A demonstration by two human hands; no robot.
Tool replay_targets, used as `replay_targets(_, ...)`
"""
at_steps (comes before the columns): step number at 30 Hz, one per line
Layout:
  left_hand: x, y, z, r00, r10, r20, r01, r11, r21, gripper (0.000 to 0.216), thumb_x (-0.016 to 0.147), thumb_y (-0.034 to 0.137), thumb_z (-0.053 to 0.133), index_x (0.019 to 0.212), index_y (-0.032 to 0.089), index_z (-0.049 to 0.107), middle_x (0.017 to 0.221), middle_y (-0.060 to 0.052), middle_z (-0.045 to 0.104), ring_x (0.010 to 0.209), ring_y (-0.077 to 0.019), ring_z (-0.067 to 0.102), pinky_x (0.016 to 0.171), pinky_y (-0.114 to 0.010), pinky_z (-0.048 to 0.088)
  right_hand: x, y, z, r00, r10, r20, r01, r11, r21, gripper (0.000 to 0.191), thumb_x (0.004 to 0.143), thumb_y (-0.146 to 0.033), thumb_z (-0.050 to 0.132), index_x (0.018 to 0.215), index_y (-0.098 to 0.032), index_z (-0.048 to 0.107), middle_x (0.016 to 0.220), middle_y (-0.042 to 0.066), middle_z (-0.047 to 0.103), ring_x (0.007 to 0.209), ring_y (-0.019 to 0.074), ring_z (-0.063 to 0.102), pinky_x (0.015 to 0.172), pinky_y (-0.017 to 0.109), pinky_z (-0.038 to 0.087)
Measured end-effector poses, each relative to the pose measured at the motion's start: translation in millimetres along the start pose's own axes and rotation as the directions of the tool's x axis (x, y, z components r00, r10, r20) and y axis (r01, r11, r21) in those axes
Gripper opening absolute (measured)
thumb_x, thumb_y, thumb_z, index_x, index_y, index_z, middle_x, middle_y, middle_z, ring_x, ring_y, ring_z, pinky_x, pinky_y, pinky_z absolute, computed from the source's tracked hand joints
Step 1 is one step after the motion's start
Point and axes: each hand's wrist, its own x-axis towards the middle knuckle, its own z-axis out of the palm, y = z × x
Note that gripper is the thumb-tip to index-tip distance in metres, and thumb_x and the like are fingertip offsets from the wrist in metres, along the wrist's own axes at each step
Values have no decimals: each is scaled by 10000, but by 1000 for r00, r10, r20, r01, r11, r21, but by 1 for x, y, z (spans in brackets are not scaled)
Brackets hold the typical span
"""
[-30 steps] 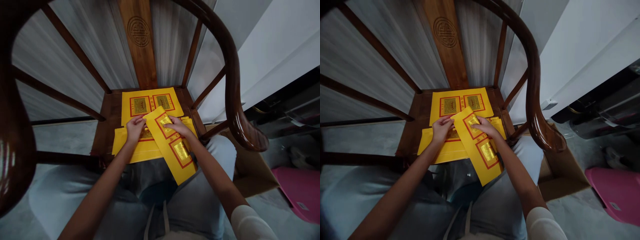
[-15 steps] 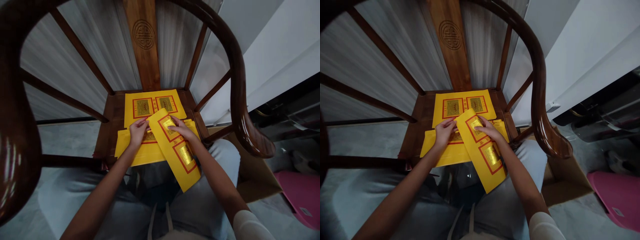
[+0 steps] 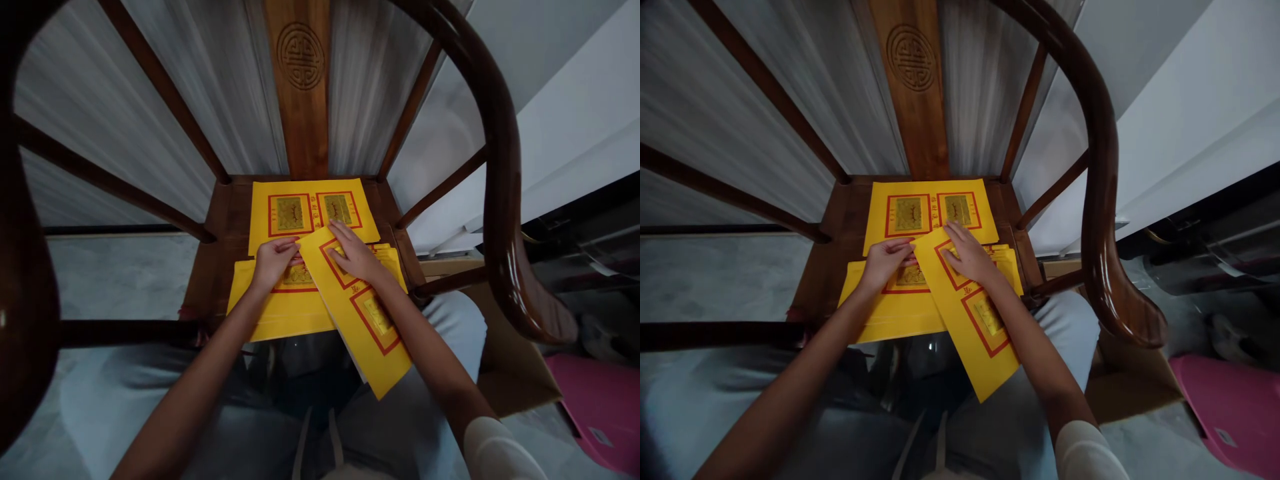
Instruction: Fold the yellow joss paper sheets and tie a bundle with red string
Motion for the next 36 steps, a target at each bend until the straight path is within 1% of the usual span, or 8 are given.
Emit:
replay_targets(3,1,1,0,1000,-20,7,20,1000,22,221,786,63,816,1002,80,770,844,-84,798,632,-157,754,680,-285,683,3,3,3,996,-62,60,66,996,-63,681,1098,-586,258,1695,-262,301,1779,49,277,1682,259,140,1371,527,168)
replay_targets(8,5,2,1,999,-53,7,53,998,23,190,779,33,805,959,81,767,784,-74,786,583,-150,739,624,-256,667,2,9,9,991,6,133,9,993,-117,717,1094,-610,276,1700,-226,290,1792,74,211,1686,261,109,1371,519,133)
replay_targets(13,8,1,0,998,-51,36,51,999,2,227,740,35,827,954,87,771,745,-69,773,599,-168,747,626,-265,667,3,9,10,989,34,144,-18,994,-106,744,1077,-670,289,1702,-266,280,1801,61,165,1688,250,87,1371,527,88)
replay_targets(17,8,1,-1,997,-55,47,55,998,-7,233,727,45,832,945,95,767,726,-61,767,591,-167,743,616,-263,663,4,11,11,986,61,153,-48,995,-88,759,1069,-692,290,1698,-266,294,1799,69,177,1687,253,99,1372,519,86)
replay_targets(23,8,4,0,997,-75,35,74,997,12,218,739,40,803,946,94,763,727,-56,769,592,-163,741,619,-261,659,3,11,11,988,20,150,-5,995,-98,727,1078,-663,309,1696,-280,301,1798,50,195,1688,257,88,1373,514,102)
replay_targets(28,8,5,0,996,-81,36,80,997,15,192,758,23,783,937,89,764,719,-60,764,579,-159,732,600,-250,651,1,9,8,987,-4,160,21,995,-102,742,1079,-667,296,1695,-254,306,1798,63,189,1687,268,91,1372,512,123)
replay_targets(32,8,4,0,997,-77,33,76,997,23,184,755,26,799,924,94,773,751,-74,773,611,-173,749,645,-273,671,2,9,8,988,-3,155,19,994,-107,739,1074,-680,297,1689,-272,320,1797,57,195,1687,263,92,1373,518,124)
replay_targets(36,8,3,0,997,-65,34,64,998,25,176,750,42,811,915,95,777,745,-75,769,616,-176,753,651,-285,682,2,8,9,987,18,162,4,991,-135,775,1072,-687,274,1689,-220,322,1793,88,209,1688,262,89,1376,499,114)
